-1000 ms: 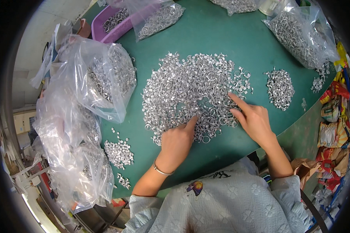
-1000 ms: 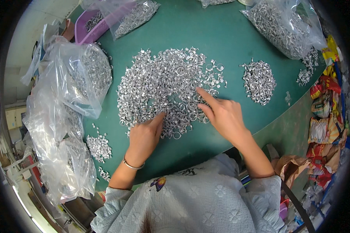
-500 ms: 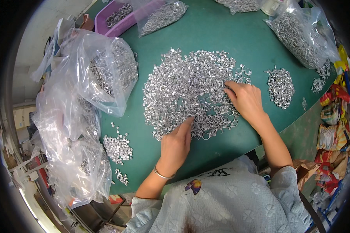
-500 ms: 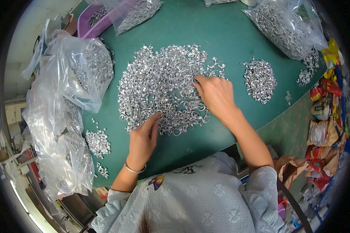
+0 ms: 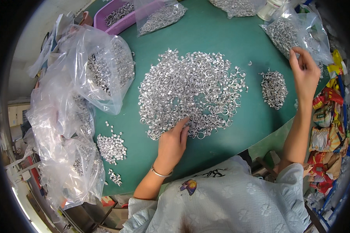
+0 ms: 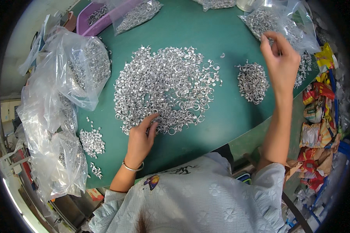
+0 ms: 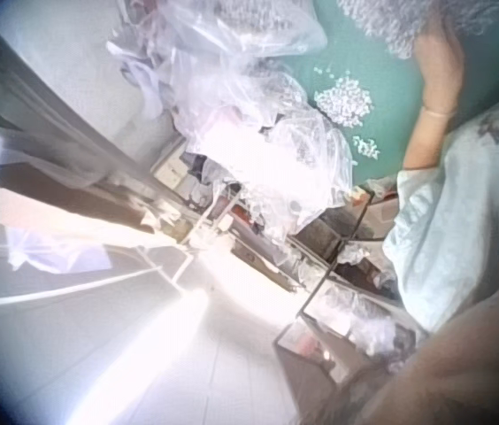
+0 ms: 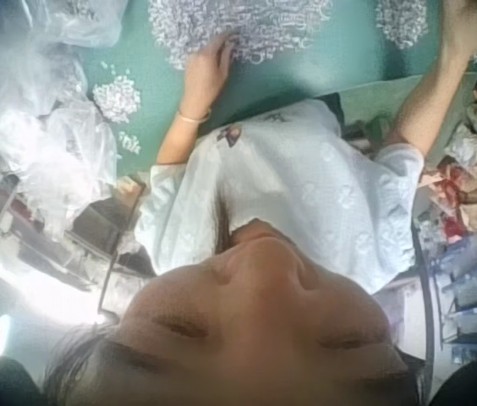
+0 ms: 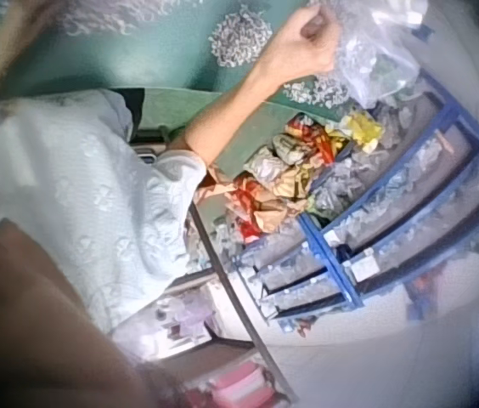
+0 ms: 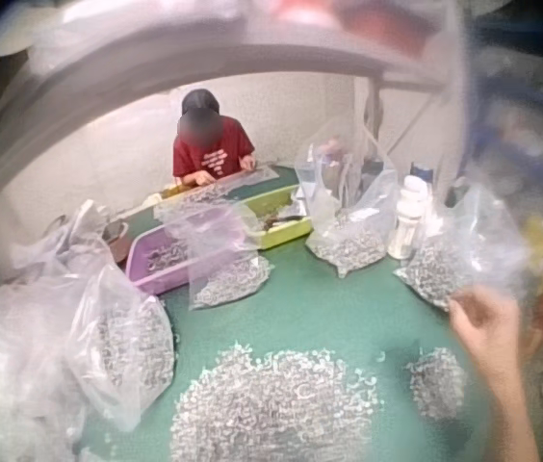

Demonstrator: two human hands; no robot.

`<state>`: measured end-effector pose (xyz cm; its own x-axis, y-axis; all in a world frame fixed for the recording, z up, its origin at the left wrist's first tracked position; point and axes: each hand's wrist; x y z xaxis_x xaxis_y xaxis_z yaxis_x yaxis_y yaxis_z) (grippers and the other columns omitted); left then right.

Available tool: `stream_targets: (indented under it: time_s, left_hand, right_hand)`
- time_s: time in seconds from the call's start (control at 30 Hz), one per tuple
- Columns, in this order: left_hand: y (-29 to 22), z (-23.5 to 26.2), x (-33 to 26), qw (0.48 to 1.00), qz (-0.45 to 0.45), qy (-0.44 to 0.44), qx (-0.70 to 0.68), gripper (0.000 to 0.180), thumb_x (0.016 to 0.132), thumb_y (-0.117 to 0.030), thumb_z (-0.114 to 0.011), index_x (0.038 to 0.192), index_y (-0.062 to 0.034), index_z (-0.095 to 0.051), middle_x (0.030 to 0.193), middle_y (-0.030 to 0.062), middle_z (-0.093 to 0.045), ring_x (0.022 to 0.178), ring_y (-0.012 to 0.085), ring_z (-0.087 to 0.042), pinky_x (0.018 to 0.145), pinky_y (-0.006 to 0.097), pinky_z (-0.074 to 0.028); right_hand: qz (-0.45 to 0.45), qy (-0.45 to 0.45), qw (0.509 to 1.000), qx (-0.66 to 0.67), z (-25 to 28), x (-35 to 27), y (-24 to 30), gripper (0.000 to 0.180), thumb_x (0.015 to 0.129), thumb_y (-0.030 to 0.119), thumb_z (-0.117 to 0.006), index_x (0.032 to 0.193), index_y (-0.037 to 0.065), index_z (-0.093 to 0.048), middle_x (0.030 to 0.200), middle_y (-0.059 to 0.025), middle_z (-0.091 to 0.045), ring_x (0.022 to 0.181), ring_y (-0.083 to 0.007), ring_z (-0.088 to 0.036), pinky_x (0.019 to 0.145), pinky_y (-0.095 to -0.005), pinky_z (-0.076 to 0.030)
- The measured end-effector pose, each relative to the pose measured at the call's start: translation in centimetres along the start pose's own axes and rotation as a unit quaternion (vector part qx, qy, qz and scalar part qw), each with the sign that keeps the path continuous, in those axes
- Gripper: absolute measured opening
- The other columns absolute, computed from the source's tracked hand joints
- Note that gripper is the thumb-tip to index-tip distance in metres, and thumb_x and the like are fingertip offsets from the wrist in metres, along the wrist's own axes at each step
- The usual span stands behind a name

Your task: The person sorts small metal decorative charms by hand, grouping them into piles on a green work surface and occasionally placing them into small plastic bags.

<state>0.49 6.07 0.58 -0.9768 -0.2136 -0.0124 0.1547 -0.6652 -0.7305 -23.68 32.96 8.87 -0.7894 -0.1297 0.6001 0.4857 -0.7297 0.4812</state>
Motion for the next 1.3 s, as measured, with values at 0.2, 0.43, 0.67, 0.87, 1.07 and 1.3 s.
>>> stream_targets:
  time_s: [0.2, 0.43, 0.67, 0.87, 1.07, 1.3]
  left_hand:
    - [0.0, 0.3, 0.0, 1.0, 0.001, 0.017, 0.002, 0.023, 0.088, -0.008, -0.062, 0.111, -0.0064, -0.063, 0.07, 0.0187, -0.064, 0.057, 0.0349, -0.061, 0.052, 0.042, -0.047]
    - [0.4, 0.3, -0.5, 1.0, 0.008, -0.004, 0.012, 0.022, 0.088, -0.009, -0.063, 0.11, -0.0078, -0.064, 0.068, 0.018, -0.063, 0.056, 0.0343, -0.06, 0.051, 0.041, -0.045]
    - [-0.1, 0.4, 0.3, 1.0, 0.01, 0.015, 0.015, 0.02, 0.087, -0.008, -0.063, 0.108, -0.007, -0.066, 0.068, 0.0177, -0.063, 0.056, 0.0339, -0.061, 0.051, 0.041, -0.046]
    - [-2.1, -1.1, 5.6, 0.992, -0.108, 0.039, 0.057, 0.021, 0.085, -0.003, -0.06, 0.105, -0.0037, -0.066, 0.085, 0.0204, -0.067, 0.07, 0.0365, -0.063, 0.061, 0.042, -0.05]
    - [-5.3, -6.6, 15.2, 0.967, -0.204, 0.061, 0.141, 0.015, 0.087, -0.017, -0.061, 0.087, -0.0031, -0.066, 0.073, 0.0183, -0.065, 0.068, 0.0362, -0.064, 0.06, 0.044, -0.051]
    - [-5.5, -9.0, 17.4, 0.95, -0.229, 0.083, 0.194, 0.015, 0.084, -0.019, -0.063, 0.083, -0.0039, -0.065, 0.067, 0.0177, -0.064, 0.065, 0.0359, -0.064, 0.058, 0.044, -0.051]
  right_hand:
    - [0.038, 0.344, 0.935, 0.078, -3.7, -3.8, 1.4, 0.011, 0.077, 0.01, -0.067, 0.085, 0.004, -0.067, 0.05, -0.0026, -0.042, 0.049, -0.0059, -0.04, 0.046, -0.0268, -0.032]
    - [-0.03, -0.078, 0.989, -0.123, 4.0, 4.2, -7.3, 0.015, 0.085, 0.019, -0.067, 0.093, 0.006, -0.071, 0.054, 0.0, -0.044, 0.052, -0.0046, -0.039, 0.049, -0.024, -0.034]
    - [-0.081, -0.019, 0.921, -0.38, 8.3, 8.2, -13.6, 0.027, 0.091, 0.037, -0.059, 0.104, 0.016, -0.069, 0.085, -0.0146, -0.069, 0.077, -0.034, -0.067, 0.067, -0.0383, -0.052]
    - [-0.043, 0.178, 0.982, 0.048, -0.4, -3.0, -3.4, 0.014, 0.082, 0.013, -0.069, 0.095, 0.009, -0.071, 0.069, -0.0135, -0.064, 0.057, -0.0209, -0.062, 0.057, -0.0345, -0.048]
    - [0.024, 0.266, 0.962, -0.059, -6.9, -7.2, -1.3, 0.02, 0.083, 0.02, -0.068, 0.1, 0.012, -0.07, 0.07, -0.0136, -0.066, 0.064, -0.0331, -0.064, 0.058, -0.0424, -0.05]
    - [0.021, 0.22, 0.975, -0.034, -6.7, -7.9, -1.9, 0.009, 0.087, 0.017, -0.062, 0.086, 0.008, -0.064, 0.067, -0.014, -0.065, 0.06, -0.0335, -0.063, 0.054, -0.0433, -0.049]
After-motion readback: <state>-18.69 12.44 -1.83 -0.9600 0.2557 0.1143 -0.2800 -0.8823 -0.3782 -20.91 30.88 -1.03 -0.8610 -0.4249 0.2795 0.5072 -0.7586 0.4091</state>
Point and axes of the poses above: each hand's wrist, its own x-axis towards the middle knuckle, its own z-axis out of the back of the hand, y = z × x
